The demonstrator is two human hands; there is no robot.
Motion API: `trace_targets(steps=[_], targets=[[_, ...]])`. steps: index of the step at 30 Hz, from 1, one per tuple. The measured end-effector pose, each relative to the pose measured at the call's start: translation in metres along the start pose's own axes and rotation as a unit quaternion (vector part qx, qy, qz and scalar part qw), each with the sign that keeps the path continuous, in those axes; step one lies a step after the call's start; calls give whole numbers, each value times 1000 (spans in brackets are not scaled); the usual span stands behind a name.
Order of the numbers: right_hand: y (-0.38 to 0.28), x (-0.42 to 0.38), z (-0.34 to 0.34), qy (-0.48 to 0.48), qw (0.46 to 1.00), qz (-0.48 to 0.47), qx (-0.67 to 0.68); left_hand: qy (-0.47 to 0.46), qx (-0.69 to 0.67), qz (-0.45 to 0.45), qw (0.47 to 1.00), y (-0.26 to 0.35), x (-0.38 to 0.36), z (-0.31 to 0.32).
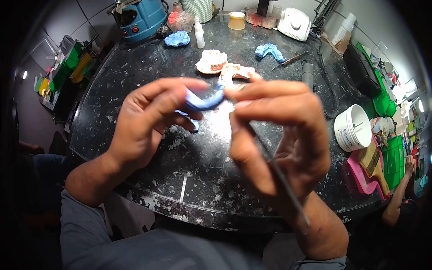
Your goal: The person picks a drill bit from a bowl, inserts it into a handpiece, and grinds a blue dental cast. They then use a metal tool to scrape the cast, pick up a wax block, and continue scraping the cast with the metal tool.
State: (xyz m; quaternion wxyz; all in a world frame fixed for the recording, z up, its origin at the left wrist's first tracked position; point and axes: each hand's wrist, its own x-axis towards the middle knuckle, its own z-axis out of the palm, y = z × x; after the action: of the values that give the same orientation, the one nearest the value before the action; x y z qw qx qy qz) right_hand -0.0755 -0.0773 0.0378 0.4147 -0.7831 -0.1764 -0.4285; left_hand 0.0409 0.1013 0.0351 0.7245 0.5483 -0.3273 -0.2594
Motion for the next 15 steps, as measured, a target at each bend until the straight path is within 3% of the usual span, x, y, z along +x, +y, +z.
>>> trace_targets(steps=[4, 6, 8, 9, 11, 15], targets=[[5, 1, -2, 57, 995, 62, 48, -95, 122, -120, 981, 4, -5, 7], [10, 0, -3, 66, 993, 85, 54, -112, 173, -92, 974, 0, -7, 8], [12, -1, -2, 67, 992, 90, 53, -167, 380, -2, 910, -1, -9, 7], [13, 0, -2, 75, 990, 103, 60, -168, 377, -1, 911, -2, -10, 5], [16, 3, -4, 92, 987, 115, 65, -138, 448, 130, 874, -5, -9, 2], [24, 11, -16, 146, 976, 137, 85, -97, 409, 111, 900, 2, -6, 1]])
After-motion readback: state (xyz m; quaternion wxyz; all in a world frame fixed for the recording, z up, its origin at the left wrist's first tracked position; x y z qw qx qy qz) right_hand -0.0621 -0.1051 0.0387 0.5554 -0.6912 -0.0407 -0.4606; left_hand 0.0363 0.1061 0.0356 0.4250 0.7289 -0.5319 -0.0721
